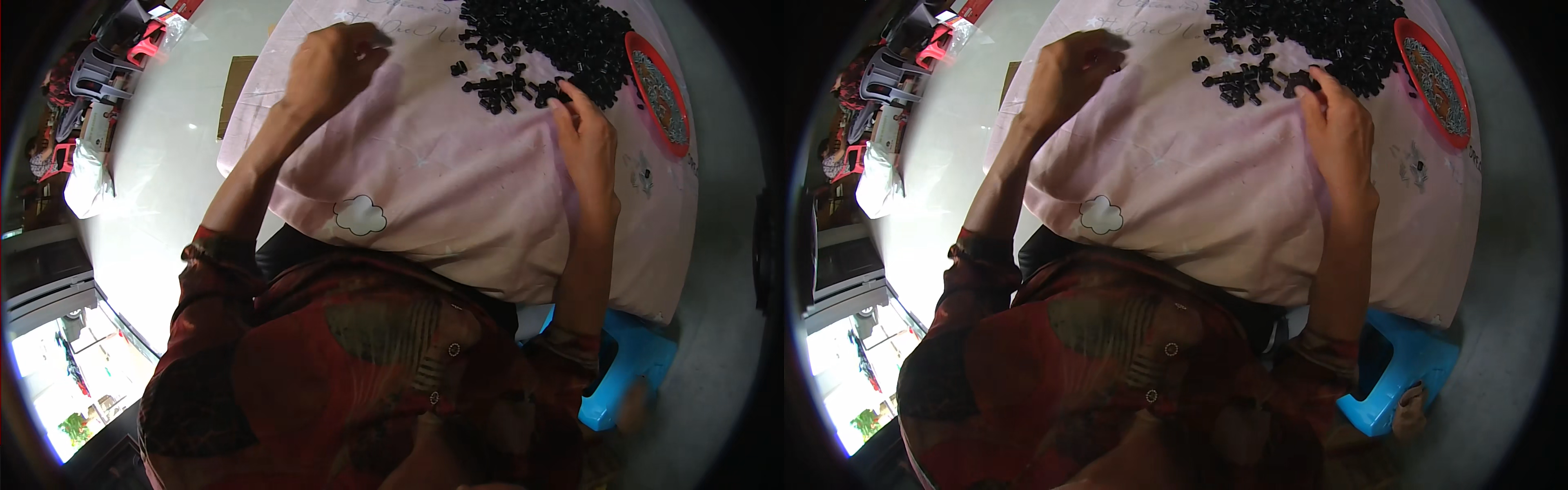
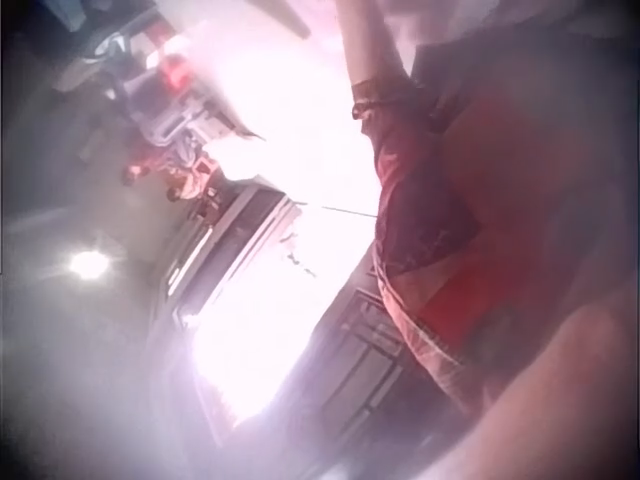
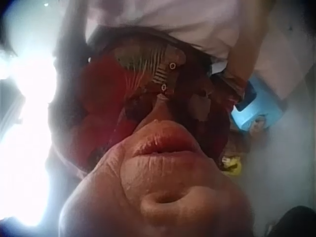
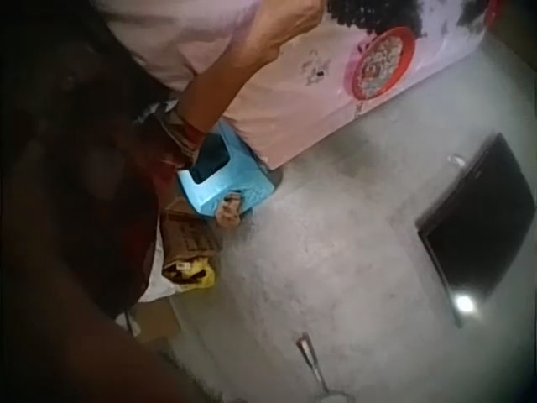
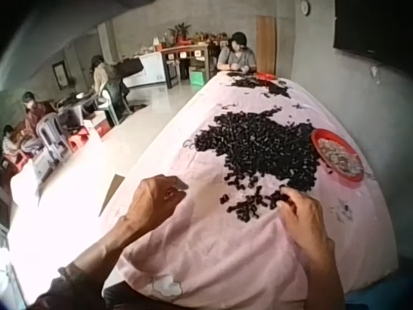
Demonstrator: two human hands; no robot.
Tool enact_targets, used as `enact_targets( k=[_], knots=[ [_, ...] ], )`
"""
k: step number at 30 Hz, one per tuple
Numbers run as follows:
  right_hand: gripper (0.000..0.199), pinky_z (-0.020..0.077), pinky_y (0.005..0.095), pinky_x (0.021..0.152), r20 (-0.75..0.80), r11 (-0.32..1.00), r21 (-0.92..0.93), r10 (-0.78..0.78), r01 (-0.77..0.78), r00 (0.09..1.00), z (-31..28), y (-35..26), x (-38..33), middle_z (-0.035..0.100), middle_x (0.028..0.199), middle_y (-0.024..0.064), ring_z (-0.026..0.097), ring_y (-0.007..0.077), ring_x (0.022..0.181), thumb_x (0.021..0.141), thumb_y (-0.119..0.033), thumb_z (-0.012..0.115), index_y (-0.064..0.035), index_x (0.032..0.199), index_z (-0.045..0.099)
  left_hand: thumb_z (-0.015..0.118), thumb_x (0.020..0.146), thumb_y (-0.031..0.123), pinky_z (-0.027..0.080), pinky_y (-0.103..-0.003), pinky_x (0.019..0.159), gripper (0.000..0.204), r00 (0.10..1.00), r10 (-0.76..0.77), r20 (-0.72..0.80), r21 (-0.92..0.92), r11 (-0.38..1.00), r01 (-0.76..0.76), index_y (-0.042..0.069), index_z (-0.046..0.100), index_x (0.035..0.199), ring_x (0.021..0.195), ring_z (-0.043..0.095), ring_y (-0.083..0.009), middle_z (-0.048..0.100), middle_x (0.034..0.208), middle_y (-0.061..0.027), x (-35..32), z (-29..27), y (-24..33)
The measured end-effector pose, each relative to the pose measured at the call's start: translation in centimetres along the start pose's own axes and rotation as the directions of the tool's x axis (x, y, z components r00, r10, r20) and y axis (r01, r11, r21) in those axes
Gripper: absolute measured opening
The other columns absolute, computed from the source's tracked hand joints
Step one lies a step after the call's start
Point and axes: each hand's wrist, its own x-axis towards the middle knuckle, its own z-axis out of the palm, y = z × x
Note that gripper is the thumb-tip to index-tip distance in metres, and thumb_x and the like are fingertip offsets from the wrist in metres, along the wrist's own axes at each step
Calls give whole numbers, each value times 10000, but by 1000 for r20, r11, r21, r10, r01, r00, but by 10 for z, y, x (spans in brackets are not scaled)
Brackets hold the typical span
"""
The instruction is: The person repeatedly assembles small plastic parts by inserting pins into them by hand and placing the assembled pieces on the table.
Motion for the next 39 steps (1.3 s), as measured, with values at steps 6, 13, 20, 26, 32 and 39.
enact_targets(
  k=[6, 13, 20, 26, 32, 39],
  knots=[
    [290, 523, 340, 773, -3, 916, -277, 302, -291, 953, -56, 18, -19, 728, 922, 154, 706, 248, 830, 932, -263, 631, -50, 1112, 712, 688, 835, 252, 552, -407, 788, 205, 985, 76, 157, -119, 991, -57, 122, 743, 983, 832, 691, -342, 719, 872, -155, 43, 77, 30],
    [292, 516, 350, 794, 1, 900, -224, 383, -373, 924, -83, 78, -48, 735, 955, 161, 703, 289, 846, 896, -243, 649, -30, 1086, 710, 643, 886, 145, 505, -428, 628, 137, 974, 205, 94, -304, 938, -168, 20, 697, 894, 673, 641, -353, 660, 817, -223, 69, 105, 63],
    [256, 519, 388, 787, -41, 855, -416, 323, -310, 946, -69, 57, -35, 717, 938, 185, 694, 326, 851, 902, -231, 633, -47, 1061, 711, 648, 903, 69, 484, -330, 568, 109, 975, 73, 212, -514, 856, 48, -3, 696, 968, 626, 612, -166, 677, 746, -67, 66, 97, 54],
    [213, 513, 397, 772, -52, 847, -463, 269, -262, 962, -59, 73, -27, 711, 917, 177, 687, 323, 852, 905, -208, 619, -39, 1005, 701, 636, 902, 32, 514, -259, 647, 146, 898, 49, 436, -883, 216, 417, 33, 699, 1034, 732, 636, -114, 701, 861, -33, 68, 107, 48],
    [178, 489, 307, 716, -76, 958, -134, 246, -255, 966, -51, 56, -27, 675, 858, 69, 609, 161, 737, 934, -155, 607, -11, 1021, 666, 632, 942, 48, 489, -193, 604, 97, 847, 55, 529, -846, 115, 521, 16, 699, 1005, 714, 610, -65, 716, 903, -51, 48, 81, 53],
    [159, 426, 206, 661, 106, 922, 297, 228, -249, 968, -26, -10, 1, 611, 841, -37, 511, 32, 737, 944, -131, 628, 2, 1024, 663, 663, 924, 63, 501, -204, 620, 138, 864, 46, 501, -848, 228, 479, 11, 707, 1044, 750, 639, -84, 724, 934, -44, 39, 90, 41]
  ],
)
